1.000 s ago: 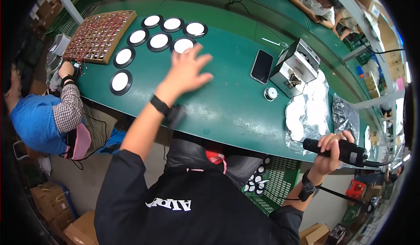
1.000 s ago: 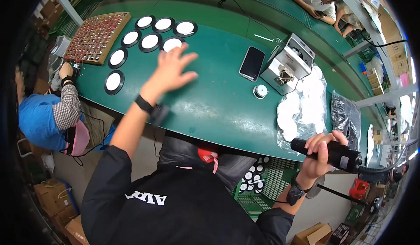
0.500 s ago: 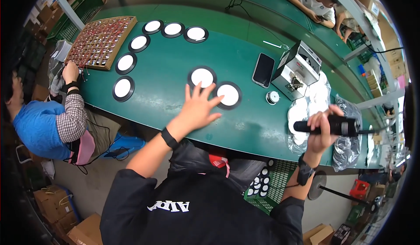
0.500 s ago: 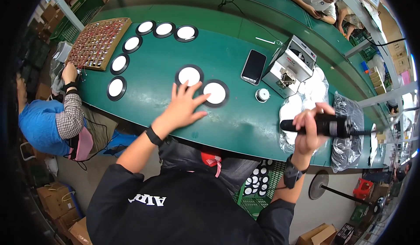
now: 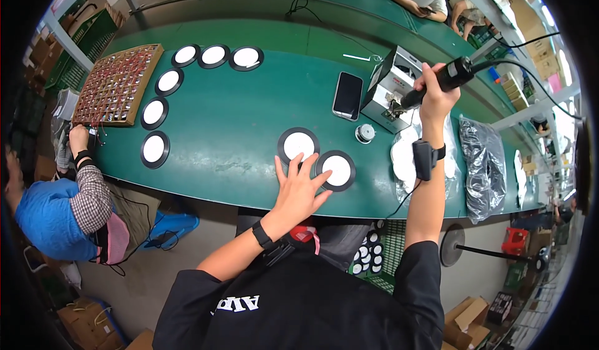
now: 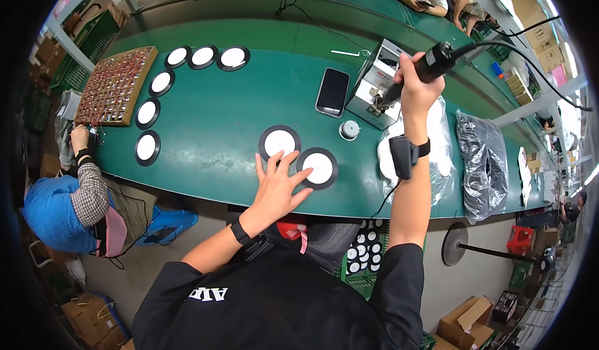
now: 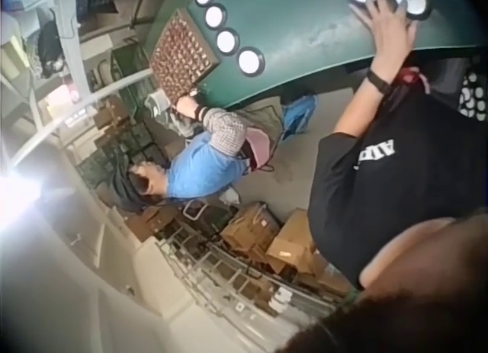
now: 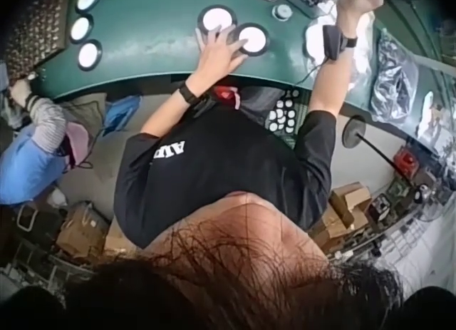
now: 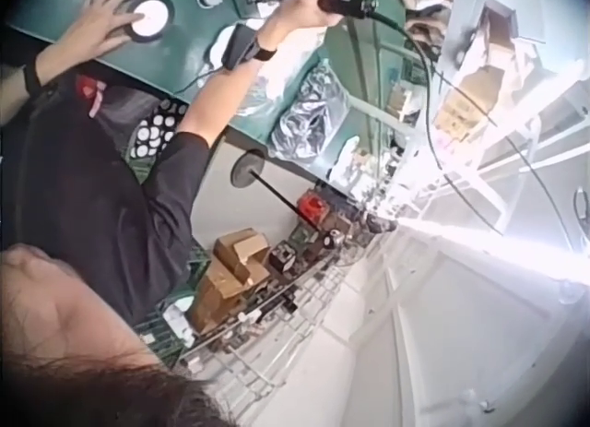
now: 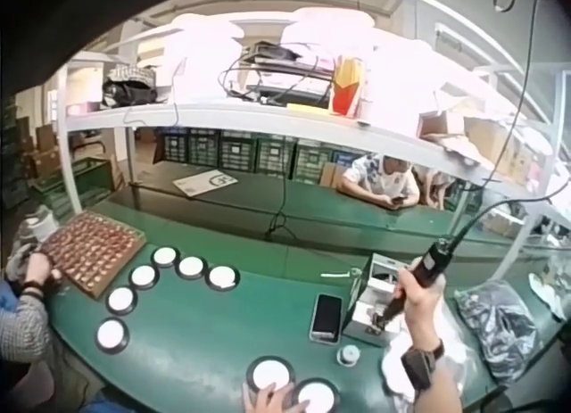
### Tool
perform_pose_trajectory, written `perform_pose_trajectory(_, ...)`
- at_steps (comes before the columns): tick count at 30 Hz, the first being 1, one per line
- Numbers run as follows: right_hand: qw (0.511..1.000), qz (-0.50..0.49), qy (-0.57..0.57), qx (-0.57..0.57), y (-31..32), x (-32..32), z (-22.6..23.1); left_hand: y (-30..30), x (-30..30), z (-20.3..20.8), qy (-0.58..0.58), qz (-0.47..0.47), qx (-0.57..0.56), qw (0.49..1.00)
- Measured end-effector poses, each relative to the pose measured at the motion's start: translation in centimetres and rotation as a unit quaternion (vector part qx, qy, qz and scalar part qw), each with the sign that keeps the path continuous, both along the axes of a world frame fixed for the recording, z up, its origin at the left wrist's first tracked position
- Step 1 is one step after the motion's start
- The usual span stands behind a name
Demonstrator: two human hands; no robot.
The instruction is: The person assembles light fixtures by placing a white disc into a black ring and using a power screwdriver to drive a screw into the center. Once finished, they move the completed unit to the side and repeat the process with a new ring and disc.
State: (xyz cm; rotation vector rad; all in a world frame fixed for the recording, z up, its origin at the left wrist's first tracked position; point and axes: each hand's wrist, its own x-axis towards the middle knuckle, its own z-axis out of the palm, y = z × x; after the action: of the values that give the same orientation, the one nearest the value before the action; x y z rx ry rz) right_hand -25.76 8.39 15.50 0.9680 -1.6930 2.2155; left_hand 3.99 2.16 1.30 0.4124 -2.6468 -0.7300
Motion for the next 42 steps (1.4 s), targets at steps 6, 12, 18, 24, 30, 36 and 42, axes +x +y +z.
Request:
perform_pose_trajectory(6, 0.987, 0.138, -0.078, -0.035, 2.7, 5.2, 0.4, -0.5, -1.4, -0.5, 0.038, 0.014, -0.011, 0.999)
perform_pose_trajectory(12, 0.99, 0.132, -0.058, 0.002, 5.7, 13.4, -3.9, 0.2, -3.0, -0.7, 0.056, -0.041, -0.001, 0.998)
perform_pose_trajectory(18, 0.988, 0.145, -0.049, 0.011, 6.0, 14.5, -6.2, 0.2, -3.2, -1.0, 0.033, -0.052, -0.012, 0.998)
perform_pose_trajectory(24, 0.984, 0.163, -0.063, 0.028, 5.2, 14.1, -6.8, 0.5, -3.3, -1.0, 0.03, -0.046, -0.012, 0.998)
perform_pose_trajectory(30, 0.979, 0.176, -0.079, 0.063, 4.6, 13.9, -6.6, 1.6, -4.4, -1.3, 0.06, -0.034, -0.003, 0.998)
perform_pose_trajectory(36, 0.988, 0.122, -0.079, 0.045, 5.1, 13.2, -5.4, 1.4, -4.5, -1.6, 0.054, -0.044, -0.014, 0.997)
perform_pose_trajectory(42, 0.996, 0.032, -0.01, -0.086, 3.9, 2.6, 1.5, -0.4, -2.9, -1.7, 0.055, -0.102, -0.004, 0.993)
